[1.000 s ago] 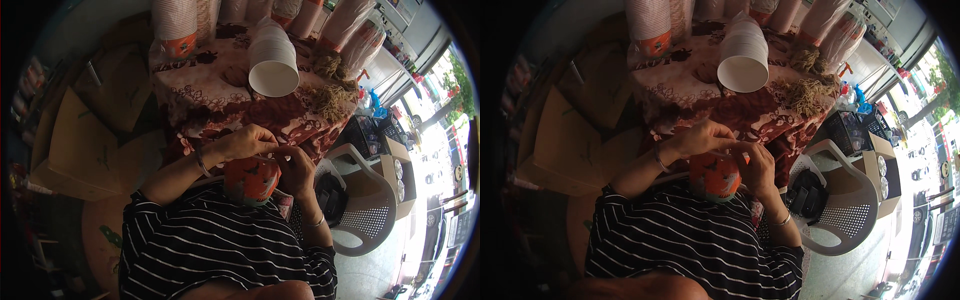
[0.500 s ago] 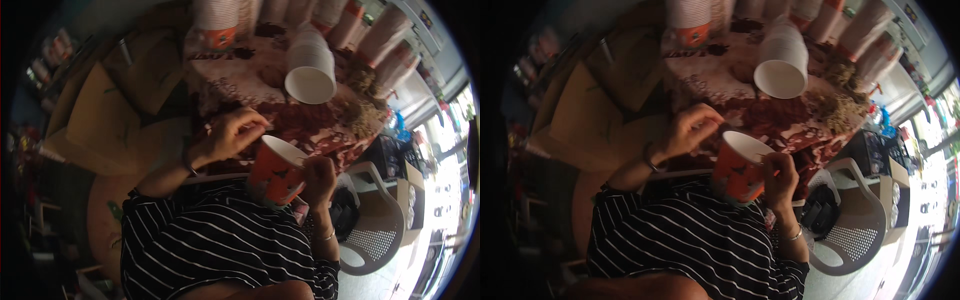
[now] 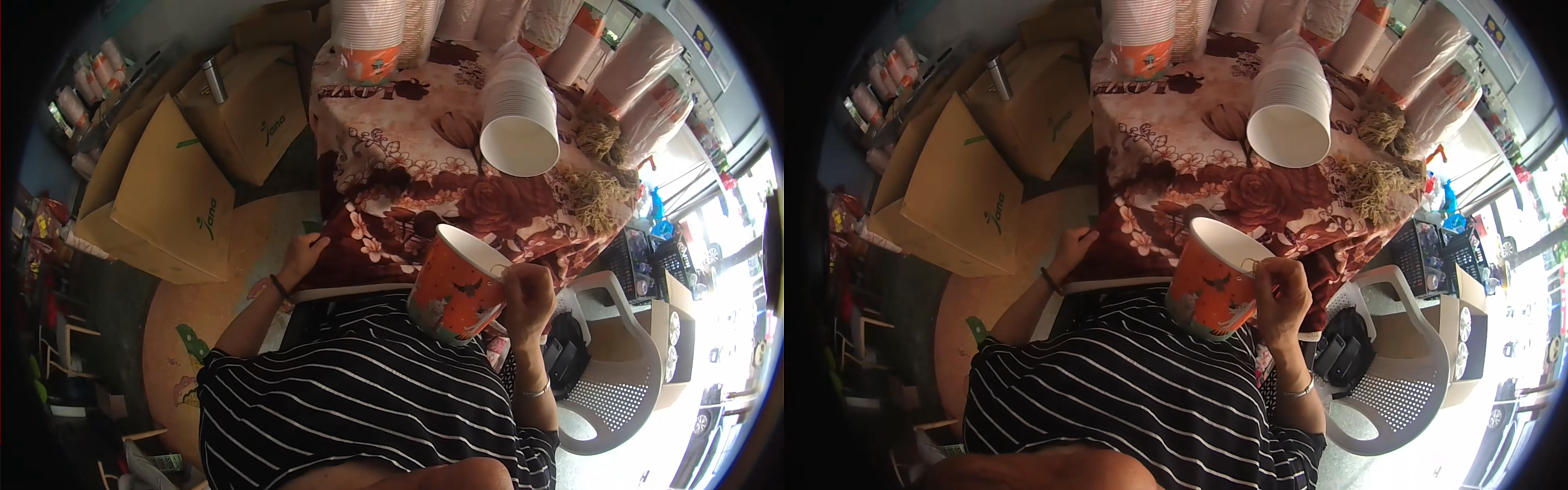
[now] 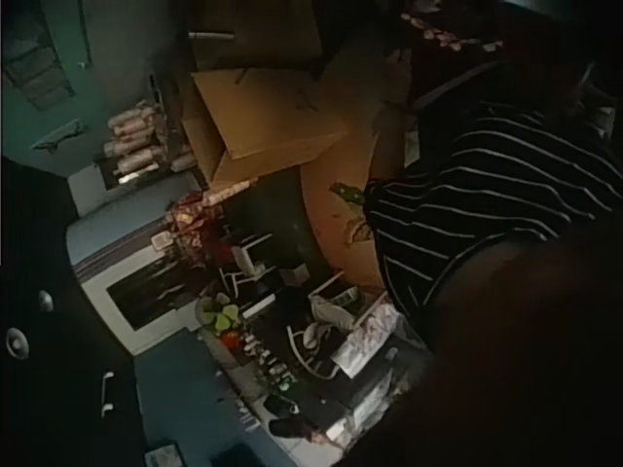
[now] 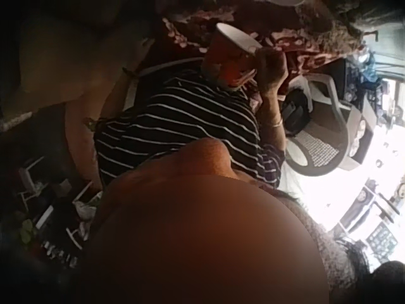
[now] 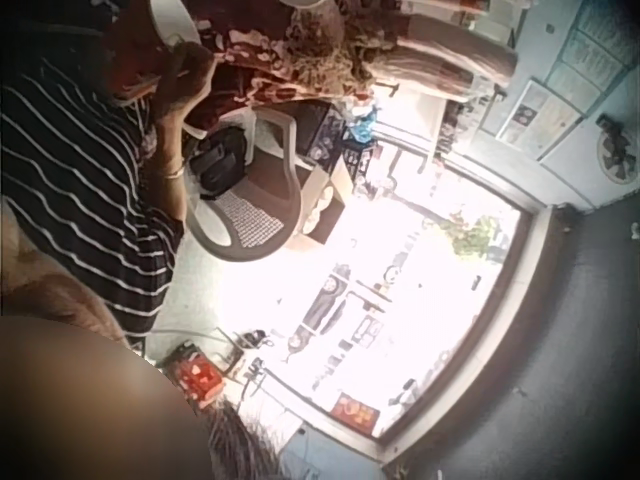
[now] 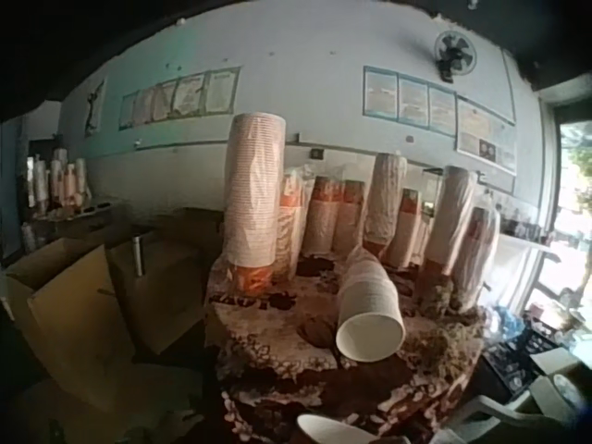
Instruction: Organizing paper cups and packaging twine on a table in a work area.
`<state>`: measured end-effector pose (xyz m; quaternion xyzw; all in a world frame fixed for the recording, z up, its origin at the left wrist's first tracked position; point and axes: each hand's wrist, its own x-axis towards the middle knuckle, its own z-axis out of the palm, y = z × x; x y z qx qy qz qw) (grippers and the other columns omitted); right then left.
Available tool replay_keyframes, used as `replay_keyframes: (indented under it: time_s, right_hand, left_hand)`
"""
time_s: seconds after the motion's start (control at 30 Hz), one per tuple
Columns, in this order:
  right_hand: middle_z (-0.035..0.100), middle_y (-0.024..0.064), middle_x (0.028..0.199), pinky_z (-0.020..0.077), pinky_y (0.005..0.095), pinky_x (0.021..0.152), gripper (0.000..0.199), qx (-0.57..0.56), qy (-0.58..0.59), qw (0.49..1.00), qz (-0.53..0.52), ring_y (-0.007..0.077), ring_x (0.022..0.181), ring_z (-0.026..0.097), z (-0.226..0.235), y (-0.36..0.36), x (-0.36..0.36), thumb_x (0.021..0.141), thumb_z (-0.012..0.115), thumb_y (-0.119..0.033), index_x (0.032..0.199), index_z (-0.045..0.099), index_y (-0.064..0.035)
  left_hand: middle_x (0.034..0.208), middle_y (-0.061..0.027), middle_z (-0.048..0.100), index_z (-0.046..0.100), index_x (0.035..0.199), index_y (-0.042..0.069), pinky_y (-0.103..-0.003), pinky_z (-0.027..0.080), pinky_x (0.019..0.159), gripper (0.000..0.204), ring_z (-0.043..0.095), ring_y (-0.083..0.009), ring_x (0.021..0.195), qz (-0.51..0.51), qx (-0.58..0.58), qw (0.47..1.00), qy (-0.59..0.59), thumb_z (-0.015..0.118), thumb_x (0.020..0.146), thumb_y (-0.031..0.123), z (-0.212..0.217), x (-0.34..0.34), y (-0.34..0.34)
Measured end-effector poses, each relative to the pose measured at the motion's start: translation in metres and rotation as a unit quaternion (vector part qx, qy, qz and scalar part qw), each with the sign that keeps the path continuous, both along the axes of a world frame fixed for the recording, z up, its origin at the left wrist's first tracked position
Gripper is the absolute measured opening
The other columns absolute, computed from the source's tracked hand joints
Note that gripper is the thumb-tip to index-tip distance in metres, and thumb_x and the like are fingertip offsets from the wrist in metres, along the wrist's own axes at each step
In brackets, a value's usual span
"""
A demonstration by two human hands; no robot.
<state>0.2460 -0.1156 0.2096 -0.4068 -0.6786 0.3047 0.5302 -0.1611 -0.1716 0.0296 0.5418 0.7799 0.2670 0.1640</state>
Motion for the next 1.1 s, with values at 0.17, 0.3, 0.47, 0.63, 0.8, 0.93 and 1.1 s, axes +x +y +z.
replay_keyframes:
  time_s: [0.17,0.3,0.47,0.63,0.8,0.93,1.1]
  right_hand:
    - [0.063,0.0011,0.081,0.0464,0.0201,0.066,0.011,0.004,-0.003,1.0,-0.005,0.0048,0.07,0.054,0.002,0.002,0.002,0.083,0.067,0.0,0.088,0.058,-0.0025]
    - [0.063,0.0004,0.08,0.0461,0.0197,0.064,0.011,0.005,0.001,1.0,-0.002,0.0043,0.068,0.054,-0.001,0.003,0.006,0.083,0.067,0.001,0.088,0.058,-0.003]
    - [0.063,0.0005,0.079,0.0456,0.0196,0.063,0.011,0.016,0.005,1.0,-0.004,0.0043,0.067,0.053,-0.002,0.004,0.006,0.082,0.066,0.001,0.088,0.058,-0.0035]
    - [0.062,-0.0002,0.078,0.0433,0.0201,0.059,0.01,-0.004,0.01,1.0,0.007,0.0043,0.065,0.052,-0.003,0.005,0.009,0.082,0.066,0.0,0.087,0.058,-0.0039]
    - [0.061,-0.0004,0.079,0.0435,0.0192,0.063,0.01,-0.006,0.008,1.0,0.01,0.0038,0.068,0.052,0.0,0.004,0.008,0.084,0.066,-0.001,0.089,0.059,-0.0034]
    - [0.061,-0.0003,0.082,0.0452,0.0188,0.067,0.01,-0.024,-0.001,0.999,0.021,0.0036,0.072,0.053,0.004,0.001,0.008,0.084,0.067,-0.001,0.091,0.059,-0.0029]
    - [0.062,-0.0002,0.078,0.0431,0.0201,0.06,0.01,0.001,0.01,1.0,0.017,0.0042,0.066,0.052,0.004,0.0,0.005,0.083,0.067,-0.001,0.087,0.058,-0.0034]
  left_hand:
    - [0.081,-0.0227,0.06,0.06,0.091,0.003,-0.044,0.047,0.059,0.023,0.06,-0.0421,0.078,0.005,0.138,0.988,0.073,0.06,0.09,0.026,0.036,0.009,-0.02]
    - [0.084,-0.0235,0.061,0.06,0.094,0.003,-0.043,0.048,0.061,0.022,0.06,-0.0421,0.082,0.064,0.197,0.975,0.08,0.059,0.091,0.024,0.101,0.011,-0.045]
    - [0.097,-0.0234,0.064,0.058,0.111,0.0,-0.038,0.05,0.073,0.029,0.064,-0.0382,0.091,0.065,0.196,0.976,0.067,0.06,0.092,0.021,0.149,0.007,-0.063]
    - [0.105,-0.0238,0.063,0.056,0.117,0.001,-0.039,0.05,0.077,0.031,0.062,-0.0396,0.096,0.04,0.188,0.978,0.087,0.059,0.092,0.02,0.099,-0.011,-0.062]
    - [0.111,-0.0242,0.061,0.053,0.123,0.003,-0.043,0.048,0.085,0.038,0.059,-0.0401,0.102,0.011,-0.037,0.999,0.033,0.058,0.091,0.023,-0.008,-0.029,-0.066]
    - [0.102,-0.0166,0.067,0.06,0.113,0.001,-0.037,0.05,0.079,0.029,0.065,-0.0285,0.092,-0.021,0.023,0.99,-0.135,0.06,0.088,0.017,-0.118,-0.043,-0.093]
    - [0.097,-0.0126,0.068,0.062,0.109,0.001,-0.033,0.05,0.076,0.025,0.064,-0.0235,0.088,0.032,0.037,0.981,-0.186,0.059,0.088,0.014,-0.111,-0.033,-0.111]
